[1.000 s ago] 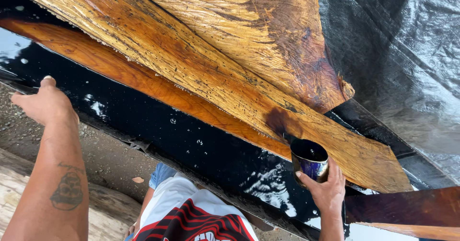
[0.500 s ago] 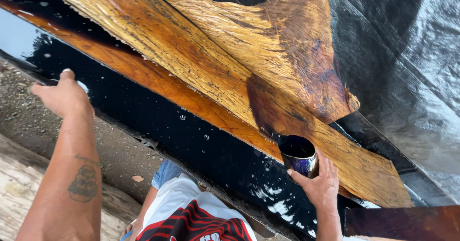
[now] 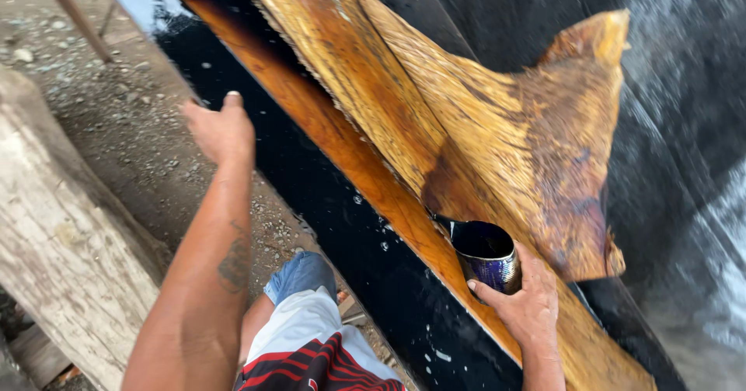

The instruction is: The person stands beside a long trough holding large wood slabs and repeatedly scoops water from the trough with a metal cup, pouring it over the surface of the wood. They move along the slabs, wetting different sections and tilting the cup to spread the water across the grain.

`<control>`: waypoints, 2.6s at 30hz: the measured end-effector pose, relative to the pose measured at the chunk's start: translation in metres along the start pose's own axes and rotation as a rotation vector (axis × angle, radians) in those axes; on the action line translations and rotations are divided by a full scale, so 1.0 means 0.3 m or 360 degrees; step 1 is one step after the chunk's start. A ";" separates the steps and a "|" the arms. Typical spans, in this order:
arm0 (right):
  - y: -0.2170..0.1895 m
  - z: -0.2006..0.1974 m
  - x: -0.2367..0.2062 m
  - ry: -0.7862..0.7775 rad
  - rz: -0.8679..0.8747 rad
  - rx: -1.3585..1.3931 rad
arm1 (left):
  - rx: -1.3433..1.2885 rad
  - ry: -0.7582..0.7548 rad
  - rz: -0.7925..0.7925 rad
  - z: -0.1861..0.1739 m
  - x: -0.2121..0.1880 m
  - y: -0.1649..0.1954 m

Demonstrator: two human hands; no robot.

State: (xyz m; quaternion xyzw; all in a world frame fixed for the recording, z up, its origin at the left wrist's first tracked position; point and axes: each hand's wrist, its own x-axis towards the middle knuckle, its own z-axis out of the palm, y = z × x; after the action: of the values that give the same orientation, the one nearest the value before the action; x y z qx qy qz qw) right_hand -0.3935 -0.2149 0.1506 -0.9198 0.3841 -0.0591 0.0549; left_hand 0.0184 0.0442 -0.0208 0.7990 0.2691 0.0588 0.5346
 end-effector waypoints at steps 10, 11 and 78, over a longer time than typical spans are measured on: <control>-0.433 0.113 0.302 -0.0159 -0.0405 0.0099 | 0.0061 -0.0003 -0.0266 -0.065 0.094 0.007; -0.486 0.126 0.340 -0.0161 -0.0465 0.0062 | 0.0079 -0.0010 -0.0289 -0.068 0.103 0.005; -0.148 0.594 -0.038 -0.0658 0.0207 0.0419 | 0.0065 -0.0071 -0.0325 0.045 0.044 0.037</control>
State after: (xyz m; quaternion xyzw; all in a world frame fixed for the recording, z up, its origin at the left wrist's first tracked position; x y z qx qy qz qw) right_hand -0.3436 -0.1657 -0.0196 -0.8706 0.4120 0.0845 0.2553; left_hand 0.0389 0.0366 -0.0191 0.7791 0.3383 -0.0193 0.5274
